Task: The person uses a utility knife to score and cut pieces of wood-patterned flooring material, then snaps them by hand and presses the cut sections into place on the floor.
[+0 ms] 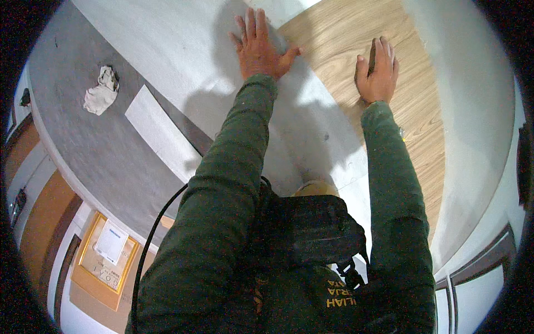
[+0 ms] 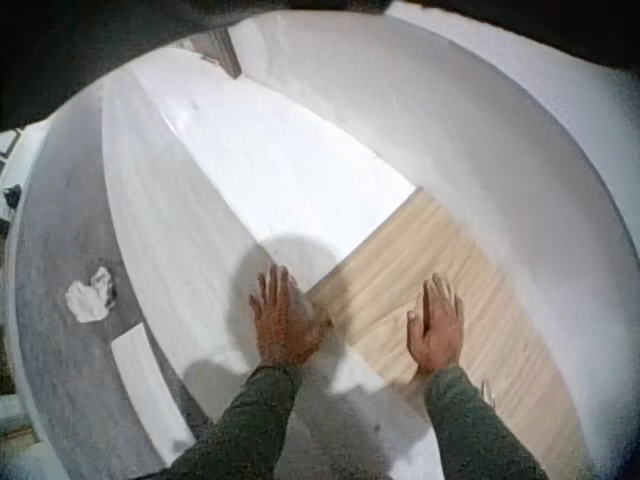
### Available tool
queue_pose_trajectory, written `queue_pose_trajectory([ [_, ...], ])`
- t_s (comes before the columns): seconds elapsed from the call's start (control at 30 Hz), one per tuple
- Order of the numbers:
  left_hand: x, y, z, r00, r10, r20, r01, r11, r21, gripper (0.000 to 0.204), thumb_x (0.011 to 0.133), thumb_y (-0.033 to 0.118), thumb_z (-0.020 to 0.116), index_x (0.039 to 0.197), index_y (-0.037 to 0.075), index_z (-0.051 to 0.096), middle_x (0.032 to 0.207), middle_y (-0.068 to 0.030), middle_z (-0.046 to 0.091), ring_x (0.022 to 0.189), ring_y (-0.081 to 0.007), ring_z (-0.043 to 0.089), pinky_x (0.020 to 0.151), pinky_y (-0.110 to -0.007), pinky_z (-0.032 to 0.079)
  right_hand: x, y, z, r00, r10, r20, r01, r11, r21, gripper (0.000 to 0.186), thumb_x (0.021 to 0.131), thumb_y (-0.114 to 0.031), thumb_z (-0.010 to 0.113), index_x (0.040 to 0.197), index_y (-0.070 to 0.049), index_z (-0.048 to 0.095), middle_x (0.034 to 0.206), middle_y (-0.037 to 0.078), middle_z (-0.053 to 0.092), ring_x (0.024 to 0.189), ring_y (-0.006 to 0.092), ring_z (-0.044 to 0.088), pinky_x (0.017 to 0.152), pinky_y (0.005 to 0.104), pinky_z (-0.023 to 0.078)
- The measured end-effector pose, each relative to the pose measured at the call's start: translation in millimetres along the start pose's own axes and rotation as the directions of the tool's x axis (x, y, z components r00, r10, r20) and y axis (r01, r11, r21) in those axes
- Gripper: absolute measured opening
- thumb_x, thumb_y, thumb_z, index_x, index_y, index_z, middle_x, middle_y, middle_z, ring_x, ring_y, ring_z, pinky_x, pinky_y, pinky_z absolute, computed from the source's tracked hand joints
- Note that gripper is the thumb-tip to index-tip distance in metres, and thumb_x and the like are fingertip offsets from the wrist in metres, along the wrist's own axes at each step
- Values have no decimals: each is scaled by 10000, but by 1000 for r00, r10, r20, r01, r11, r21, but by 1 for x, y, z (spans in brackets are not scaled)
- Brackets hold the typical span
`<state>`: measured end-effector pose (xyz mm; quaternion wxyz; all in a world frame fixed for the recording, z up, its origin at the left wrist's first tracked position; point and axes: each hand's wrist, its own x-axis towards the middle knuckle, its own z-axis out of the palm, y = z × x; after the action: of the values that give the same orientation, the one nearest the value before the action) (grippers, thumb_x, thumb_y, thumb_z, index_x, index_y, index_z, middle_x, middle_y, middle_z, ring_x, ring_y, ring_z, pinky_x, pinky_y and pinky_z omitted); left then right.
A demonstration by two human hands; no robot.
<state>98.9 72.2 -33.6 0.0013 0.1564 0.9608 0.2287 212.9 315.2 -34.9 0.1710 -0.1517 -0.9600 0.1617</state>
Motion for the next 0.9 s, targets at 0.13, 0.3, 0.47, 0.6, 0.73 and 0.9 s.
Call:
queue_pose_trajectory([
  [0.13, -3, -6, -2, 1000, 6, -8, -6, 1000, 16, 1163, 667, 558, 801, 1551, 74, 221, 1617, -149, 204, 1513, -353, 97, 1190, -608, 87, 0, -5, 3, 1000, 31, 6, -30, 999, -40, 543, 895, -331, 577, 1361, -55, 531, 1453, 173, 487, 1373, 385, 407, 1146, 533, 263],
  [0.3, -2, -2, -2, 998, -48, 38, 49, 998, -44, 1197, 662, 583, 794, 1561, 80, 185, 1636, -129, 156, 1520, -339, 61, 1192, -612, 42, -3, -3, 1, 999, 22, 35, -18, 994, -109, 544, 903, -324, 584, 1373, -57, 524, 1470, 174, 468, 1386, 378, 393, 1144, 534, 267],
  [0.47, -3, -4, -4, 995, -88, 36, 86, 996, 38, 1258, 641, 654, 770, 1556, 49, 155, 1634, -134, 162, 1516, -351, 80, 1172, -645, 83, -2, -9, 2, 998, 32, 62, -27, 996, -79, 547, 913, -326, 563, 1384, -52, 515, 1503, 166, 437, 1404, 361, 377, 1149, 533, 252],
  [0.6, -4, -8, -4, 992, -114, 49, 116, 993, -26, 1173, 714, 572, 758, 1566, 63, 135, 1640, -121, 144, 1521, -336, 51, 1194, -607, 33, -2, -10, 4, 999, 0, 54, 4, 997, -77, 562, 906, -327, 569, 1388, -43, 510, 1502, 173, 436, 1409, 365, 369, 1145, 543, 252],
  [0.73, 0, -4, -4, 987, -137, 84, 137, 991, 4, 1126, 745, 561, 737, 1564, 59, 149, 1638, -123, 156, 1518, -340, 81, 1199, -590, 47, -2, -9, 3, 998, 16, 60, -10, 995, -98, 566, 900, -326, 573, 1384, -37, 516, 1495, 184, 442, 1408, 373, 369, 1140, 554, 254],
  [0.9, 0, 3, 2, 988, -118, 101, 112, 991, 70, 1096, 746, 577, 731, 1561, 83, 191, 1626, -118, 204, 1512, -315, 139, 1194, -598, 91, -7, 1, 3, 999, 3, 36, 2, 989, -148, 537, 920, -271, 573, 1391, -22, 505, 1476, 193, 460, 1397, 376, 381, 1166, 512, 233],
])
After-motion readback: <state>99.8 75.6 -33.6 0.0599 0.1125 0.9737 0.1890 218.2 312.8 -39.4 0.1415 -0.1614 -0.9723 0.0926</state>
